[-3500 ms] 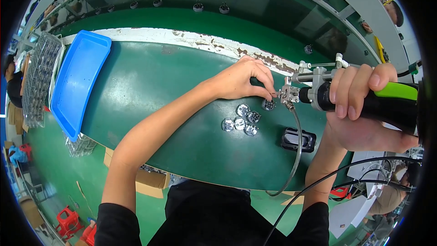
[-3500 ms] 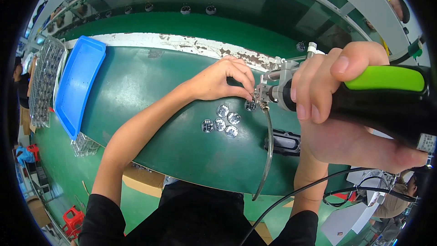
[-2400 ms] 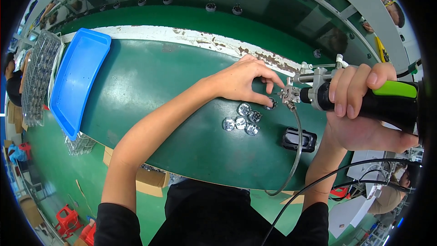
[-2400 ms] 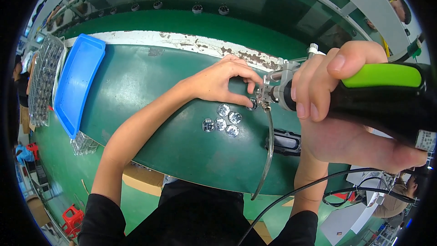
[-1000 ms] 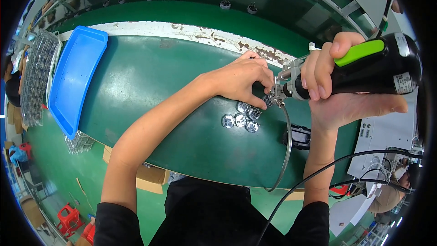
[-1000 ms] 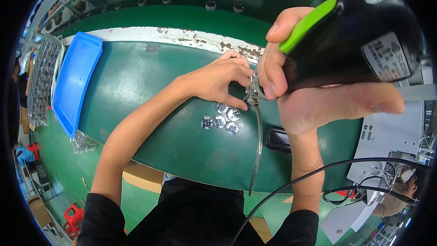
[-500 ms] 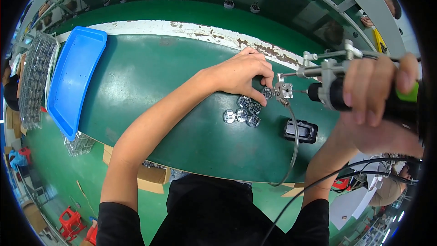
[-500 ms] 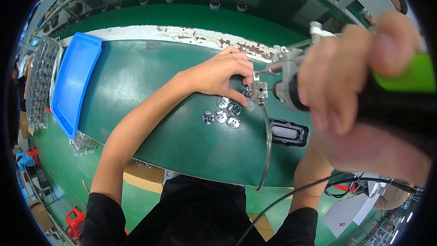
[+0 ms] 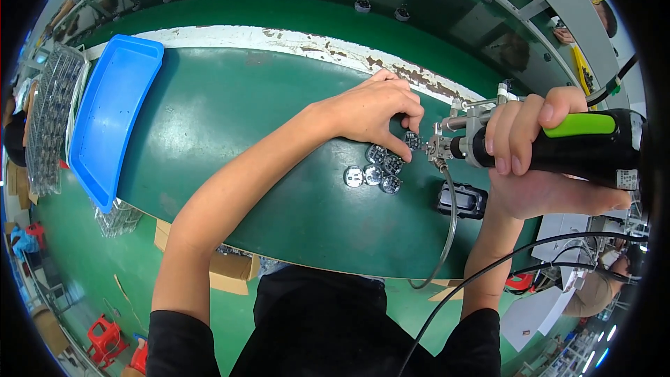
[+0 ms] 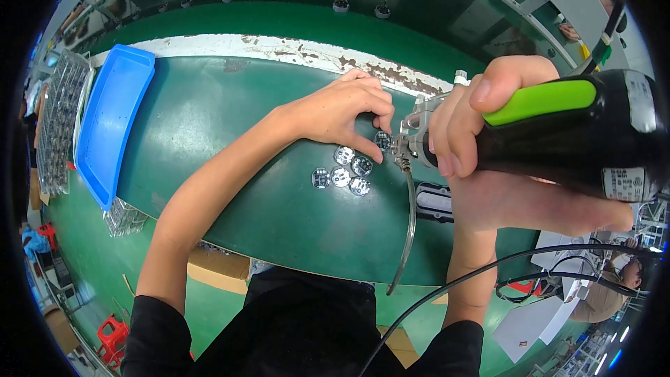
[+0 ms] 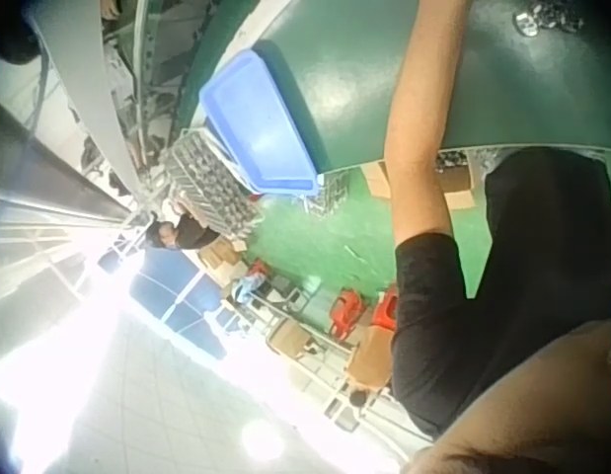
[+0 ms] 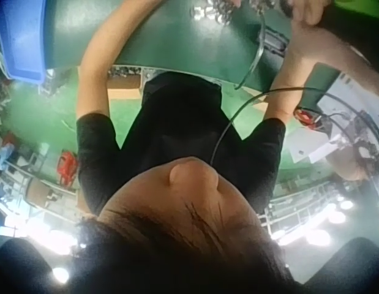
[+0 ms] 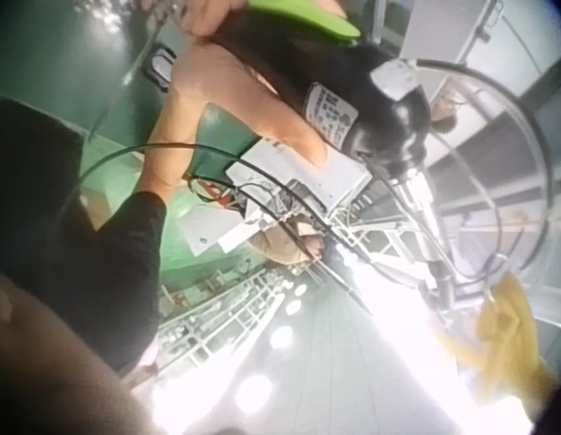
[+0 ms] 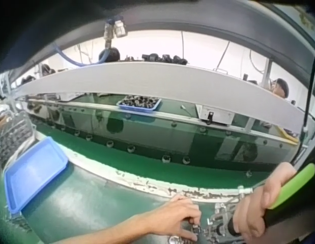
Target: The person assembles small electronic components on a production line using an air screwdriver.
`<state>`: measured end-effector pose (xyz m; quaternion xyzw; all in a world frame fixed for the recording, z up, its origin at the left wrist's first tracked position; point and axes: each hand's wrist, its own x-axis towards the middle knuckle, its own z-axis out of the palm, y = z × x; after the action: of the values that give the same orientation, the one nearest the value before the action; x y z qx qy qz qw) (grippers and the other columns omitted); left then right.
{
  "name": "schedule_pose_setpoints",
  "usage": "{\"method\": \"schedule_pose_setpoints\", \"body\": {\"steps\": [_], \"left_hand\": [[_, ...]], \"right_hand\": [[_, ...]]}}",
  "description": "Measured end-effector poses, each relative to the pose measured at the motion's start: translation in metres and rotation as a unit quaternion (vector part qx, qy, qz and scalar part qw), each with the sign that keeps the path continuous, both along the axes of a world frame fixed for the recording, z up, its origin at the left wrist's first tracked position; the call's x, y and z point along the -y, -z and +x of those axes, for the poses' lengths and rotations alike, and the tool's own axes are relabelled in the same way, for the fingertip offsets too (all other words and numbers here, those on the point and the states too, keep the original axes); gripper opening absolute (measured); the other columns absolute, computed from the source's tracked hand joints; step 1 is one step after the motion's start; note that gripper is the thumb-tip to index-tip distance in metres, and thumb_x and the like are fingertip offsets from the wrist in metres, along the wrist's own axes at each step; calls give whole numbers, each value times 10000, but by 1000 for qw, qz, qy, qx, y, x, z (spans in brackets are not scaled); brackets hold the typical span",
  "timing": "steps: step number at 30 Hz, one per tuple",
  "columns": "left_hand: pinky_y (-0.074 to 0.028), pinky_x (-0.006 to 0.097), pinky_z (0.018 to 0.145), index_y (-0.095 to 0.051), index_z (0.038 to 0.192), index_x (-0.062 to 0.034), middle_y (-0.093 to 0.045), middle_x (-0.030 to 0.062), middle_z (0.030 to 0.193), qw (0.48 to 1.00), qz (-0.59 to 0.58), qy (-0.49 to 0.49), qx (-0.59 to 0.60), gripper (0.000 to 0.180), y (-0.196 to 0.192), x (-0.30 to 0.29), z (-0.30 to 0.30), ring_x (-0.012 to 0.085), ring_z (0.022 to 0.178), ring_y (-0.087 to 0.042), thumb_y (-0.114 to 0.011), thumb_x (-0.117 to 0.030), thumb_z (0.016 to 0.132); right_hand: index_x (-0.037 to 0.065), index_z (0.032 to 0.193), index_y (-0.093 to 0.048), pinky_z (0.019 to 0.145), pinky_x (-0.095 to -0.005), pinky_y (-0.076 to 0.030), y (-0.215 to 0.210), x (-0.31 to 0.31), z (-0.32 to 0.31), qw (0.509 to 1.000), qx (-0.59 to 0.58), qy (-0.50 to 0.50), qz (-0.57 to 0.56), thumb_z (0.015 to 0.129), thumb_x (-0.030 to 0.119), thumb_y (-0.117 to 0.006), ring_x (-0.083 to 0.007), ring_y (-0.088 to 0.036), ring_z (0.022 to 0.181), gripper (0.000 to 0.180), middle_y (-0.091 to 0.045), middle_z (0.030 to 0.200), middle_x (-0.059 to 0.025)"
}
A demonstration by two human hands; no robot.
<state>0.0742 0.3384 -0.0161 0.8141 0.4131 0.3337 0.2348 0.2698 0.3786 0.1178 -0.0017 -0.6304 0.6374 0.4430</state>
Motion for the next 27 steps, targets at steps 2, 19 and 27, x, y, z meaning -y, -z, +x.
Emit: {"method": "schedule_pose_setpoints", "body": {"steps": [2, 19, 27], "left_hand": [[-352, 397, 977, -673, 878, -125, -583, -25, 835, 1000, 1, -1, -1, 387, 0, 0, 1, 209, 945, -564, -910, -377, 705], [-352, 393, 987, -680, 869, -112, -581, -23, 827, 1000, -5, -6, -2, 373, -2, 0, 2, 202, 932, -562, -906, -362, 710], [-350, 390, 972, -684, 874, -114, -579, -19, 834, 1000, -20, -4, -10, 358, -4, 2, 1, 198, 936, -555, -898, -361, 726]], "right_hand": [[69, 1016, -519, 445, -227, -386, 0, 0, 0, 1000, -2, -2, 11, 704, 1043, -373, -76, -441, 423, 1033, -447, 534, 39], [63, 978, -524, 417, -229, -340, 2, -2, -11, 999, 21, 10, -43, 700, 1050, -355, -81, -385, 403, 1040, -415, 517, 30], [57, 959, -523, 423, -246, -336, -5, 3, -14, 993, 61, 60, -77, 718, 1037, -379, -91, -397, 415, 1020, -408, 521, 27]]}}
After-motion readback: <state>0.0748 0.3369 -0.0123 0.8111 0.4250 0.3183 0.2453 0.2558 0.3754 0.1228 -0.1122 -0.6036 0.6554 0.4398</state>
